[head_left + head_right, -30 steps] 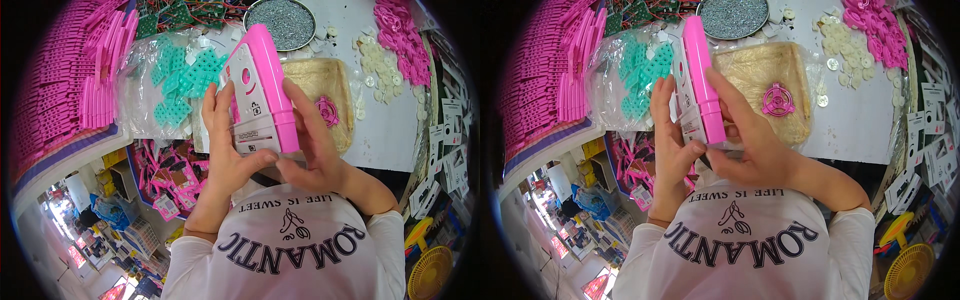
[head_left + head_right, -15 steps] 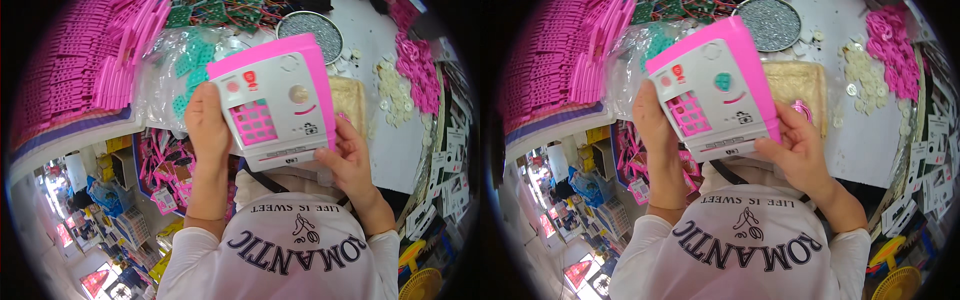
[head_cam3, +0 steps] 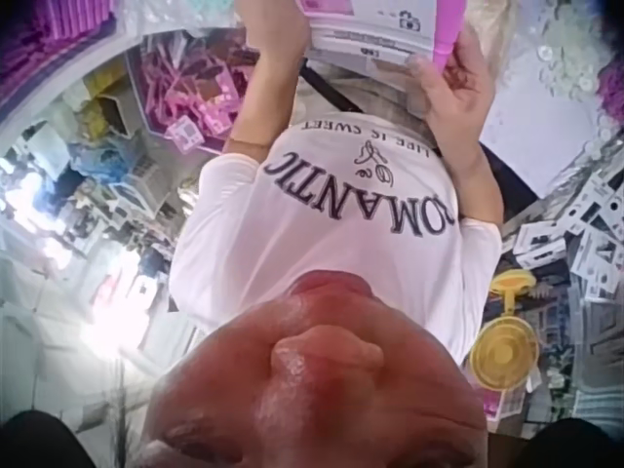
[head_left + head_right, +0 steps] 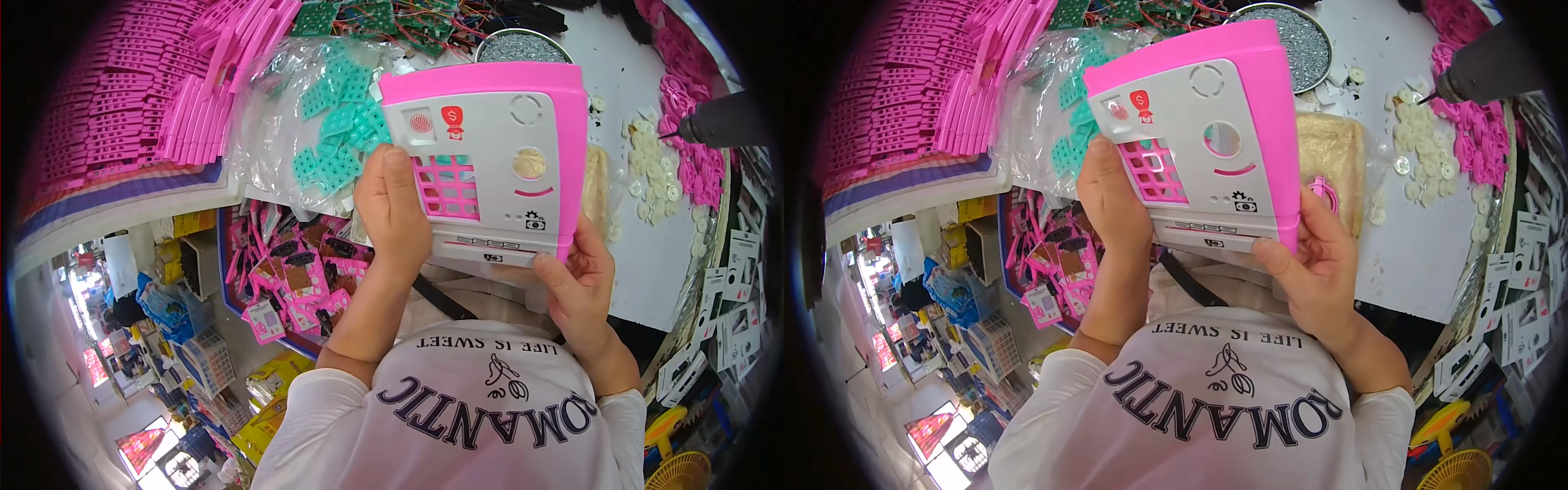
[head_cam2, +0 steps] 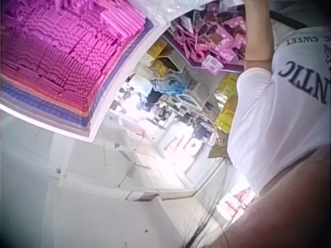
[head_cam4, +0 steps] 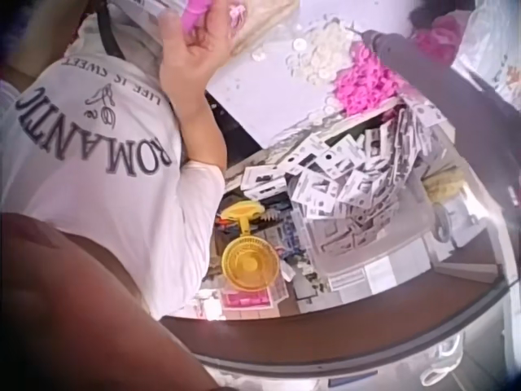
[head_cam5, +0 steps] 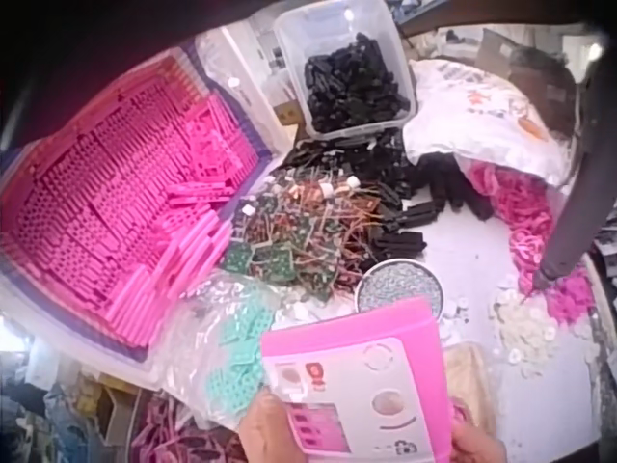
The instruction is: Assembling and packaging small plastic toy sets using various components and a hot glue gun.
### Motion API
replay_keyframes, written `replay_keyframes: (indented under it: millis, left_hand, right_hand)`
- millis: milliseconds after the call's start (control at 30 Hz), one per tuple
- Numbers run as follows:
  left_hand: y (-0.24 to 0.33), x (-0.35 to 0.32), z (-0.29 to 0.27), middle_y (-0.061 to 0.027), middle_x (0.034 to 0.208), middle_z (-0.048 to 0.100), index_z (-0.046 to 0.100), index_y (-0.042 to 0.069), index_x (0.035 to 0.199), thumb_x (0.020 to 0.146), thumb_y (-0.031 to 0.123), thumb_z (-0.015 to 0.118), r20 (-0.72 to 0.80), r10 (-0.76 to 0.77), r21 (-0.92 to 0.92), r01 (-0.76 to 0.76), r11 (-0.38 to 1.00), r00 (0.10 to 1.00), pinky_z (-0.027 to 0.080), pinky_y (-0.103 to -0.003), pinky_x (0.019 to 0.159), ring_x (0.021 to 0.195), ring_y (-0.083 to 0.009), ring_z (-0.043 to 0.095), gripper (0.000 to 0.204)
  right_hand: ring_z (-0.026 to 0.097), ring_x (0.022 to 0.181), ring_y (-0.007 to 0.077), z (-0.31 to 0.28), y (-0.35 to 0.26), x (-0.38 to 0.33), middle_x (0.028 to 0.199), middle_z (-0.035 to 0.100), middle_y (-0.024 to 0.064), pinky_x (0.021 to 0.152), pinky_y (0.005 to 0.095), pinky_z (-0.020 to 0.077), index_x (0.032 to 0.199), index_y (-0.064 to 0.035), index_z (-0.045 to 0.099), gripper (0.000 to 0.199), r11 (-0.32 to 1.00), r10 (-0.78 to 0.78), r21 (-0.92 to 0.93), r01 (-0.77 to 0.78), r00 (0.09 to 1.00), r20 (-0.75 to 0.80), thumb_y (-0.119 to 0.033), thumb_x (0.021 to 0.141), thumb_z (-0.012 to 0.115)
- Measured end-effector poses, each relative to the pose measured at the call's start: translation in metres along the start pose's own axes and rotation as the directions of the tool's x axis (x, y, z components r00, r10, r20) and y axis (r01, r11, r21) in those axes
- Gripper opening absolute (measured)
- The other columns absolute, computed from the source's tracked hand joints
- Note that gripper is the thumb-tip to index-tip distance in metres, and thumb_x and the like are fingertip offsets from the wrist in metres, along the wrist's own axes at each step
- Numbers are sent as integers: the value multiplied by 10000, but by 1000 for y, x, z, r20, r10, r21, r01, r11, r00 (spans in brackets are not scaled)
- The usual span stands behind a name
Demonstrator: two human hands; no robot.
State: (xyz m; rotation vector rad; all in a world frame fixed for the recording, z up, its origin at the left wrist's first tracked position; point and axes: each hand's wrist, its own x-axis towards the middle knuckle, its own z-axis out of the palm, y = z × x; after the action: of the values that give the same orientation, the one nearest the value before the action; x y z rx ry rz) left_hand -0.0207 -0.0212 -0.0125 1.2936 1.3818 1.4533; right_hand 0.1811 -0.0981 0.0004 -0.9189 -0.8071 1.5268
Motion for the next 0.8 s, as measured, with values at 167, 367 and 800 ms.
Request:
replay_keyframes:
  millis: [167, 367, 800]
  left_hand:
    - [11, 15, 8, 15, 775, 547, 552, 13, 877, 1103, 305, 419, 74, 27, -61, -22, 998, 997, 426, -262, 666, 748, -51, 460, 393]
    - [22, -19, -6, -70, 898, 669, 643, -29, 1095, 1055, 241, 496, 140, -89, -12, 92, 996, 986, 485, -278, 721, 811, -99, 582, 311]
    - [59, 4, -7, -55, 848, 673, 677, -10, 1051, 919, 177, 723, 356, 51, -143, 0, 990, 933, 511, -281, 722, 743, -159, 627, 233]
  right_hand:
    - [602, 1223, 179, 0, 3, 5, 1352, 603, 135, 1048, 317, 475, 1489, 64, 389, 616, 997, -74, 6, 74, 997, -13, 29, 932, 649]
    - [622, 1166, 177, -12, -6, 10, 1281, 631, 126, 1023, 318, 488, 1386, 53, 485, 543, 1000, 2, 12, -2, 999, 33, -49, 904, 713]
    - [637, 828, 70, -29, -70, 44, 944, 684, 25, 758, 235, 525, 1038, -9, 623, 261, 976, -168, -128, 174, 984, 54, -86, 862, 799]
